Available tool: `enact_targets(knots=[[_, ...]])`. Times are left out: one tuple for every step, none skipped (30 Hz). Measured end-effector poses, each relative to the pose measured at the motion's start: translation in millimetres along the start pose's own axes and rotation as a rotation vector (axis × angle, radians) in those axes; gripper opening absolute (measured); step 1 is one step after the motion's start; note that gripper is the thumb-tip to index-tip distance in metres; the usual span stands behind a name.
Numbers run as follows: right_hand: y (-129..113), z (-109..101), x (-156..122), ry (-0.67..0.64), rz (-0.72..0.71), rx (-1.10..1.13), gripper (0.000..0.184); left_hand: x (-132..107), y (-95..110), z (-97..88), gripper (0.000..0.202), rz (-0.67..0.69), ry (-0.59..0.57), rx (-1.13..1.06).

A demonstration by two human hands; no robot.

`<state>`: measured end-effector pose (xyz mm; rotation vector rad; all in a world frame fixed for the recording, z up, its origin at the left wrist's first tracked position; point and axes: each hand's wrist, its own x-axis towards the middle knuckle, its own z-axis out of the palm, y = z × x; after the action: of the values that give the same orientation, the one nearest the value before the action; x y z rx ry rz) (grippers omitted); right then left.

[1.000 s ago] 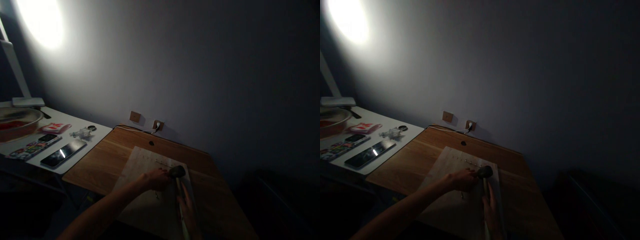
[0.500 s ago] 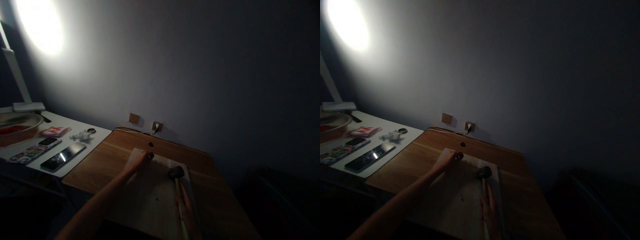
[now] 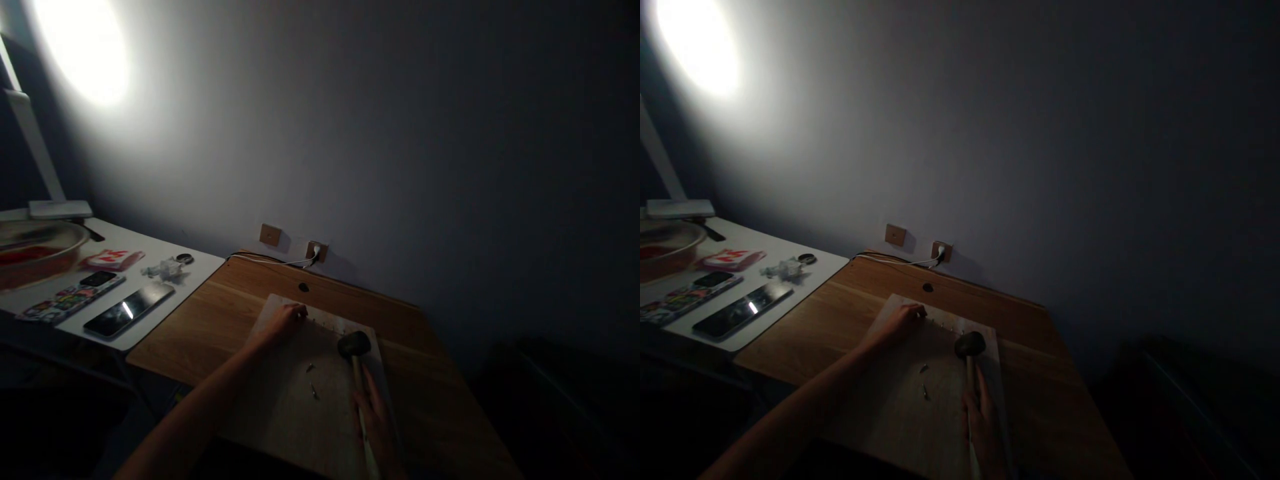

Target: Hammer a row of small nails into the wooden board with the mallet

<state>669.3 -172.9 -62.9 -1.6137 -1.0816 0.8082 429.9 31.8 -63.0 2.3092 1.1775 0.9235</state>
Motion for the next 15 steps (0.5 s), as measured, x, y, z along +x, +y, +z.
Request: enact_targets(knots=[[-0.2,-0.5,0.1,-0.002,-0.003,-0.005,0.079,-0.1,0.7,0.1,0.029,-0.001,0.0,0.007],[0.0,-0.9,0.3,-0.007,-0.003,-0.007,0.079,-0.2,1.3,0.1,0.028,0.002,0.001,0.011],[0.7,-1.1,0.5,-0.013,0.002,-0.004,0.079,-0.4,1.7,0.2,0.027,0.01,0.001,0.011],[1.6,-1.1,0.5,-0.022,0.012,0.002,0.08,-0.7,2.1,0.3,0.026,0.02,0.0,0.011],[2.6,-0.9,0.4,-0.033,0.026,0.011,0.081,-1.0,2.4,0.4,0.025,0.03,-0.001,0.012],[3.5,-0.5,0.3,-0.044,0.044,0.019,0.082,-1.4,2.6,0.5,0.024,0.039,-0.001,0.018],[4.3,0.1,0.1,-0.049,0.063,0.025,0.083,-1.8,2.7,0.6,0.024,0.046,0.0,0.03],[4.8,0.7,0.0,-0.047,0.075,0.028,0.084,-2.2,2.7,0.7,0.023,0.055,0.002,0.047],[5.2,1.3,0.0,-0.041,0.076,0.031,0.084,-2.6,2.7,0.9,0.021,0.064,0.006,0.069],[5.4,1.9,0.2,-0.029,0.064,0.032,0.083,-2.9,2.7,1.1,0.021,0.072,0.008,0.092],[5.6,2.2,0.5,-0.017,0.047,0.032,0.08,-3.2,2.5,1.4,0.02,0.081,0.009,0.111],[5.8,2.4,0.9,-0.008,0.032,0.03,0.078,-3.3,2.4,1.7,0.02,0.086,0.009,0.125],[6.1,2.4,1.4,-0.006,0.02,0.028,0.077,-3.4,2.2,2.0,0.02,0.089,0.006,0.136],[6.4,2.4,1.8,-0.013,0.01,0.028,0.076,-3.4,1.9,2.4,0.02,0.091,0.003,0.143],[6.6,2.2,2.3,-0.021,0.002,0.03,0.077,-3.4,1.6,2.9,0.02,0.092,0.0,0.147]])
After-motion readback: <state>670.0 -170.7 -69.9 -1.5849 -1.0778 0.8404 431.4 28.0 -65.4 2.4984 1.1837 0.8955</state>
